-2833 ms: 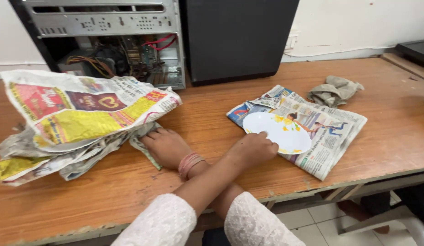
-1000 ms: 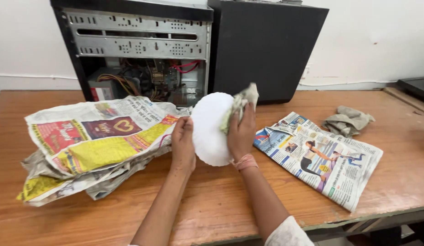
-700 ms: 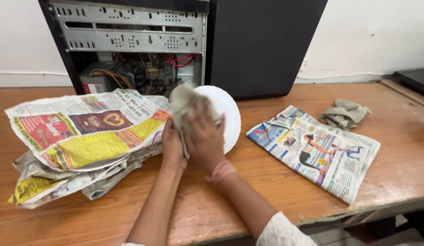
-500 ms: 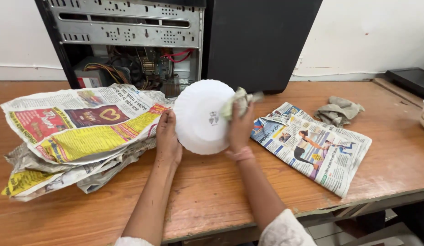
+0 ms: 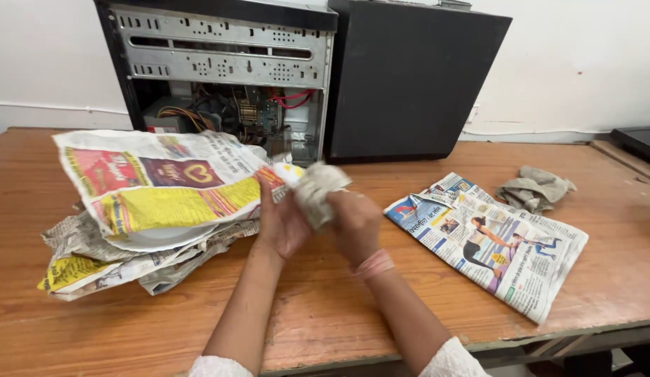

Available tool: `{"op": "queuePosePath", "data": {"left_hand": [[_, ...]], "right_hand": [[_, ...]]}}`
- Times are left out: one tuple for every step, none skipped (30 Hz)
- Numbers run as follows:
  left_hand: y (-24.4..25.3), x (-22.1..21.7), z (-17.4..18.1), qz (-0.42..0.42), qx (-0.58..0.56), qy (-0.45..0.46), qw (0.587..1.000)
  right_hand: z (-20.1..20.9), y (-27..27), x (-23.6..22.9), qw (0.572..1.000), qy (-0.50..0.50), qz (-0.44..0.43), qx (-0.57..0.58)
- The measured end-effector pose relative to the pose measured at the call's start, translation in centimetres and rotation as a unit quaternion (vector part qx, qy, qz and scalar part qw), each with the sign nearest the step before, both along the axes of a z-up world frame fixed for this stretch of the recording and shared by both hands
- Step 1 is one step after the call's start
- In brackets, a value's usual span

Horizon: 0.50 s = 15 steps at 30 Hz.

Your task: The person wipes several white plates with yellow floral patterns using a cloth. They repeatedly pick up plates from a stack on a newspaper-covered table, wipe them, and place them back down. The person also wipes the table surface between handling the plates.

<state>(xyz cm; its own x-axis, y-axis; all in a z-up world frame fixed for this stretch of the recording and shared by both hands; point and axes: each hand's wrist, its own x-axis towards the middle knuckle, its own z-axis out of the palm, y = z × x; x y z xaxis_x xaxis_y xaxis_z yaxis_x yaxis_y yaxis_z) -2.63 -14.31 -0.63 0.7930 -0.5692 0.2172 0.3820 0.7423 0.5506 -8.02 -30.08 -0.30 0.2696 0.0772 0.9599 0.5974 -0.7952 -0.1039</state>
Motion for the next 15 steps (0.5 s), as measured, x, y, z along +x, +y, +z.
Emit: {"op": "queuePosePath", "data": {"left_hand": [[0.3,0.3,-0.2,0.045,-0.033,0.018,0.998],[0.5,1.0,-1.1,0.045,-0.032,0.019,0.998],[0.8,1.7,-2.1,0.047,-0.07,0.0,0.996],[1.2,2.5,-2.9,0.051,-0.108,-0.021,0.993],[1.1,3.2,-4.1,0.052,-0.107,-0.022,0.993],[0.9,4.0,-5.3,0.049,-0.109,-0.038,0.992],[0.8,4.7,-6.5,0.045,-0.11,-0.053,0.991],[0.6,3.3,-5.1,0.044,-0.11,-0.053,0.991],[0.4,1.8,-3.7,0.062,-0.052,-0.049,0.995],[0.2,0.4,-2.4,0.081,0.005,-0.044,0.996],[-0.2,0.1,-2.0,0.08,0.005,-0.044,0.996],[-0.3,-0.2,-1.7,0.091,-0.008,-0.044,0.995],[-0.4,-0.6,-1.5,0.101,-0.021,-0.045,0.994],[-0.3,-0.5,-1.6,0.102,-0.019,-0.043,0.994],[-0.3,-0.4,-1.7,0.126,-0.032,-0.032,0.991]], "right_hand": [[-0.1,0.9,-0.4,0.995,0.021,0.035,-0.095],[0.8,2.1,-1.4,0.995,0.022,0.035,-0.095],[1.7,3.4,-2.5,0.989,0.045,0.066,-0.126],[2.7,4.8,-3.4,0.981,0.066,0.097,-0.157],[2.1,5.0,-3.1,0.981,0.065,0.099,-0.157],[1.6,5.1,-2.8,0.984,0.085,0.1,-0.122],[1.1,5.3,-2.4,0.986,0.105,0.1,-0.087],[0.3,4.8,-1.4,0.986,0.105,0.099,-0.086],[-0.5,4.3,-0.4,0.988,0.102,0.104,-0.041],[-1.3,3.7,0.7,0.989,0.099,0.11,0.004],[-0.9,3.1,1.0,0.989,0.099,0.108,0.003],[-0.7,2.7,1.3,0.988,0.117,0.086,0.047],[-0.4,2.3,1.6,0.985,0.135,0.064,0.091],[-0.7,2.0,1.7,0.984,0.137,0.064,0.092],[-0.9,1.8,1.8,0.987,0.141,0.008,0.076]]}}
